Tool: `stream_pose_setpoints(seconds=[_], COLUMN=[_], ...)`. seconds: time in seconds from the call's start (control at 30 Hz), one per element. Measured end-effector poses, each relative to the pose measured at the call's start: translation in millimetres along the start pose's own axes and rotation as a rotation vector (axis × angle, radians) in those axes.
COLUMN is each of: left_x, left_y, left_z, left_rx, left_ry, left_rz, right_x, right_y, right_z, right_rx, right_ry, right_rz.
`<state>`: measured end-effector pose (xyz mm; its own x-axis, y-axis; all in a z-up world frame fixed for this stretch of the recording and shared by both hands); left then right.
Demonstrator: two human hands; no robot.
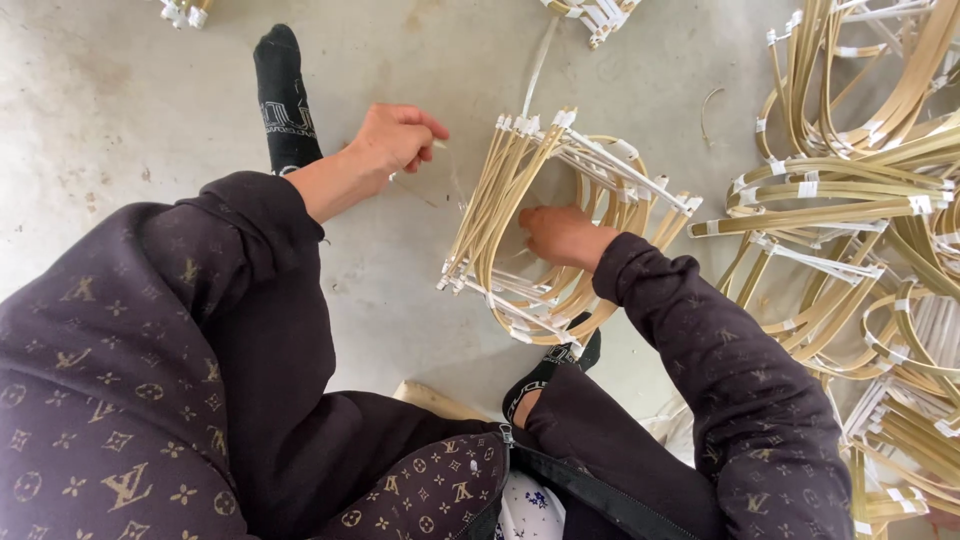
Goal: Assembling square bamboo frames by interlocking strips and securing them with plastic ties.
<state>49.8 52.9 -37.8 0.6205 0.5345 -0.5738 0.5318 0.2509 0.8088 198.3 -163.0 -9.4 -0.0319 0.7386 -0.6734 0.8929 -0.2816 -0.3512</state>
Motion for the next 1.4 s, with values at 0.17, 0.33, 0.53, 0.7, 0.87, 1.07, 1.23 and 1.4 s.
stream_pose_setpoints(seconds=[0.17, 0.33, 0.53, 0.7, 0.87, 1.07, 1.23, 1.4], left_x=[-42, -89, -90, -83, -107, -113, -113, -126], left_y=[34, 65, 52, 32, 62, 70, 74, 98], left_z=[23, 38, 32, 33, 36, 35, 35, 30], left_rx=[-0.021, -0.111, -0.053, -0.077, 0.145, 0.352, 0.214, -0.093], left_ry=[-0.337, -0.62, -0.507, -0.281, -0.208, -0.108, -0.07, 0.003], left_rz=[-0.04, 0.02, 0.151, 0.131, 0.363, 0.404, 0.476, 0.591], right_x=[4, 26, -4, -42, -71, -118, -116, -117], right_y=[-16, 17, -7, -49, -37, -55, -49, -38], right_z=[13, 54, 9, -56, -53, -81, -76, -80], right_rx=[-0.161, -0.431, -0.245, 0.436, 0.869, 1.452, 1.173, 1.005], right_ry=[-0.146, -0.041, -0.267, -0.121, 0.017, 0.047, 0.325, 0.598], right_rz=[-0.03, -0.137, -0.013, -0.038, 0.162, -0.137, -0.362, -0.16])
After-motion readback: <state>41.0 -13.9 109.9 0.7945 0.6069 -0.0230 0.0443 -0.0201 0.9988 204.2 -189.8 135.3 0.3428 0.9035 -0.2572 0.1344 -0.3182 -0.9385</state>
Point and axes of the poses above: each hand's wrist, its own x-axis towards the middle knuckle, its own z-axis out of the palm, y = z × x, the point moved 8 cm from there along x, towards the middle knuckle, and after that the axes turned 10 degrees about x, right-handed, at the moved point
